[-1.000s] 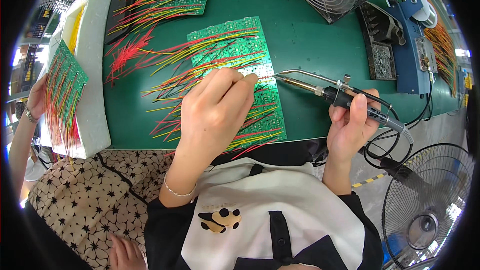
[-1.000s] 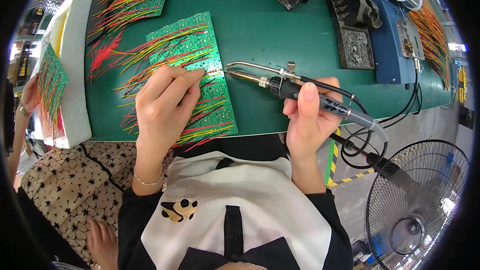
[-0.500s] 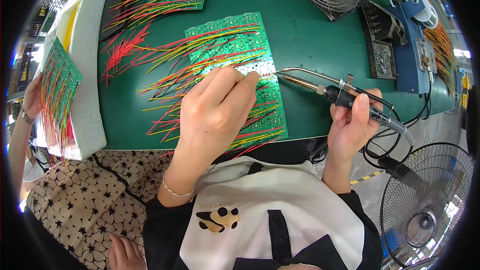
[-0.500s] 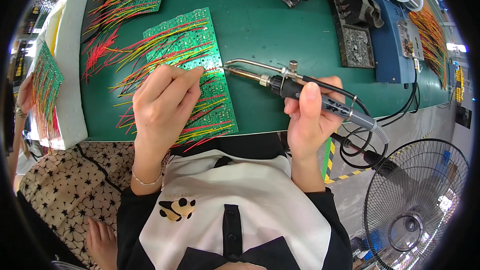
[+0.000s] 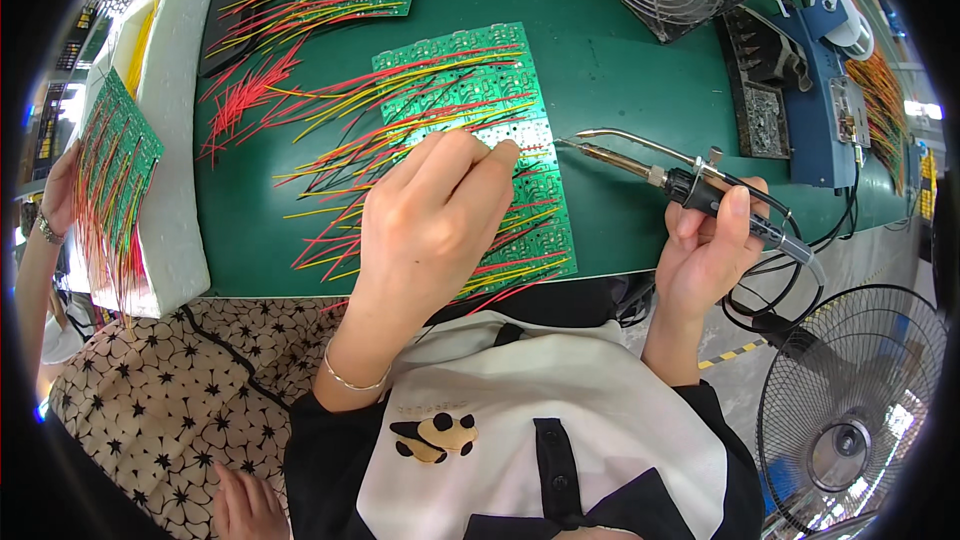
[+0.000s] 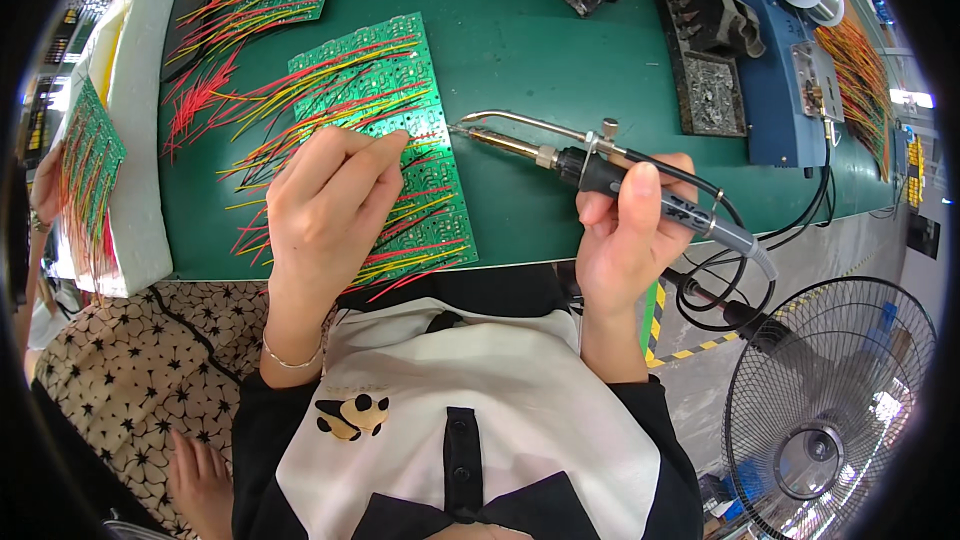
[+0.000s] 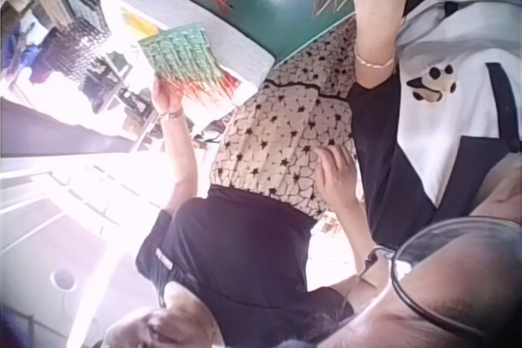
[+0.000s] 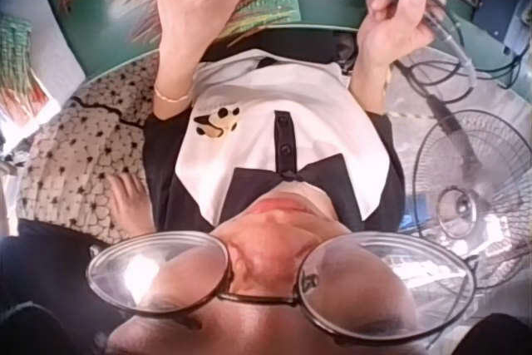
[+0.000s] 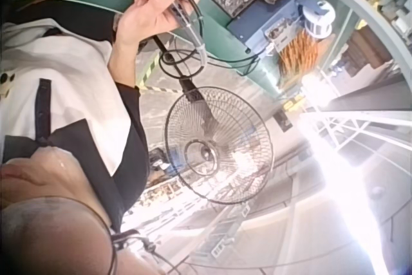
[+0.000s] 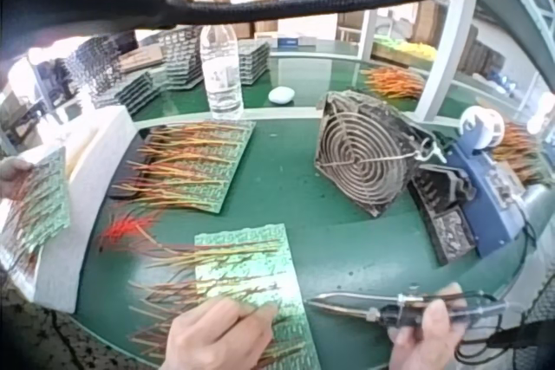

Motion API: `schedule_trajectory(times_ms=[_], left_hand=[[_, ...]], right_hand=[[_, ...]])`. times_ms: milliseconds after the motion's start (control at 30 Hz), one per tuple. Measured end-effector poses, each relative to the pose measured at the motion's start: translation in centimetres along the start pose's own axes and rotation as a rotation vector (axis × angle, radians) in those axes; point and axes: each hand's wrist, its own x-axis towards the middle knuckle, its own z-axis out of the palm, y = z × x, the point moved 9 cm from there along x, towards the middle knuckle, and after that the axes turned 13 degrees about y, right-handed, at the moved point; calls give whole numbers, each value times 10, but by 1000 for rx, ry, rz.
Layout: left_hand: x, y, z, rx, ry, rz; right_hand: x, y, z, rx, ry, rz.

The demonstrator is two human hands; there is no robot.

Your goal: The person inserts colored electrical wires into a printed circuit board, then solders them into place using a handheld soldering iron.

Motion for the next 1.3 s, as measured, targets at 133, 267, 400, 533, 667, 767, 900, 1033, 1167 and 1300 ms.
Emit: schedule_trajectory(times_ms=[133, 267, 400, 533, 667, 767, 900, 1033, 1167, 1300], left_hand=[[0, 0, 1, 0, -2, -9], [0, 1, 0, -7, 2, -9], [0, 2, -1, 14, -1, -8], [-1, 0, 1, 12, -2, -12], [0, 1, 0, 23, -8, -9], [0, 2, 1, 24, -9, -6], [4, 4, 2, -3, -6, 3], [5, 8, -1, 15, -24, 9], [4, 6, 0, 23, -26, -19], [4, 5, 1, 17, -17, -30]], right_hand=[[-1, 1, 2, -42, -19, -13], [-2, -1, 4, -70, -20, 5], [-2, 0, 6, -66, -39, 9], [-2, 0, 3, -62, -12, 0], [1, 3, 2, 6, -14, 48], [5, 3, -6, 56, 68, 112], [21, -30, -45, 53, 225, -120], [26, -89, -94, -225, 369, -623], [22, -88, -113, -372, 351, -690], [24, -63, -113, -606, 321, -469]])
